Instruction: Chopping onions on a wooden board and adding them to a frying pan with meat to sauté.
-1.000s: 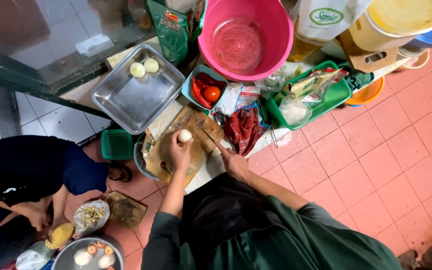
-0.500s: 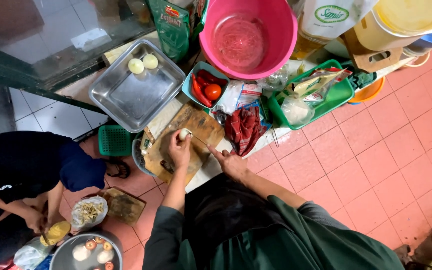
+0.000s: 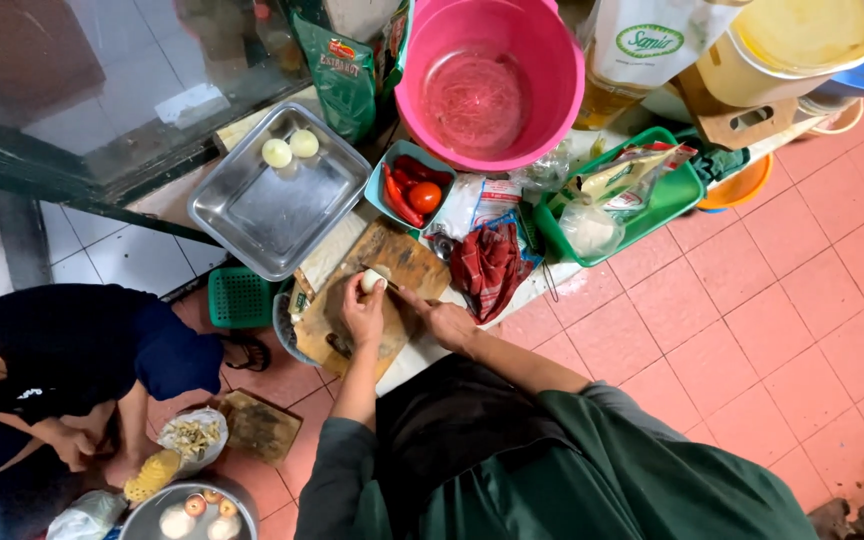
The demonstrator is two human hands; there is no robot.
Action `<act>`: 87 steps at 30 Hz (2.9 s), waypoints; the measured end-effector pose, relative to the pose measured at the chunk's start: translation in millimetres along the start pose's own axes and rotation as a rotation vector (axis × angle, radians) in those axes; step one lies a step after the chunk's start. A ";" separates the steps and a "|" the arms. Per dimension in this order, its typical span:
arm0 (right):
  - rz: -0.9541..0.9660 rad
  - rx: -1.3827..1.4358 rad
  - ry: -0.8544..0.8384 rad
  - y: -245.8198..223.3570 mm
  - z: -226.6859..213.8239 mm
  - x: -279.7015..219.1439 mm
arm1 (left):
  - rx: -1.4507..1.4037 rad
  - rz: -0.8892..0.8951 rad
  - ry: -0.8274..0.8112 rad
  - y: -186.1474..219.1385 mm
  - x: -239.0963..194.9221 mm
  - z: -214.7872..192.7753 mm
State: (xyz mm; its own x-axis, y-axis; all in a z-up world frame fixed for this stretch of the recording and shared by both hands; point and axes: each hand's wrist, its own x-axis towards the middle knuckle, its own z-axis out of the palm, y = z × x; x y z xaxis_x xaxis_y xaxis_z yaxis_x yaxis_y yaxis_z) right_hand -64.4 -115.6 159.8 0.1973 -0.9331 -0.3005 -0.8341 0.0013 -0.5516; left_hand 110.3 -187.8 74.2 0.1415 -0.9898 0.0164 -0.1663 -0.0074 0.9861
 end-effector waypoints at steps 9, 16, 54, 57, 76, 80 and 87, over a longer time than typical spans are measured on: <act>0.035 -0.120 -0.005 -0.9 -18.4 -55.3 | -0.005 0.016 0.020 -20.1 -0.9 0.5; 0.002 -0.085 -0.021 0.1 -8.3 -25.5 | -0.023 -0.019 0.010 -13.0 -3.1 -1.0; -0.051 0.023 -0.042 -8.4 -2.3 15.8 | -0.021 0.094 0.030 8.6 -8.5 -5.6; -0.052 0.030 -0.010 -12.5 -1.5 16.4 | 0.021 0.001 0.019 -2.1 -7.3 -3.5; 0.002 -0.036 -0.013 5.2 -14.3 -39.0 | 0.343 -0.026 -0.057 34.4 -13.0 -19.3; 0.005 -0.115 -0.025 -4.6 -20.9 -49.9 | 0.145 0.041 0.023 11.6 -17.8 -11.6; -0.027 -0.190 -0.042 1.4 -13.9 -50.6 | -0.025 -0.033 0.027 -12.0 -13.3 -12.1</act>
State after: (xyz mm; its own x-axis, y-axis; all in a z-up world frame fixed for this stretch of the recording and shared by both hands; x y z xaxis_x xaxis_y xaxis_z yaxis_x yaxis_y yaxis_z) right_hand -82.7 -73.4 185.1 0.2392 -0.9162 -0.3216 -0.9097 -0.0956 -0.4042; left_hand 122.2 -172.9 64.2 0.1730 -0.9849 -0.0118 -0.1362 -0.0358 0.9900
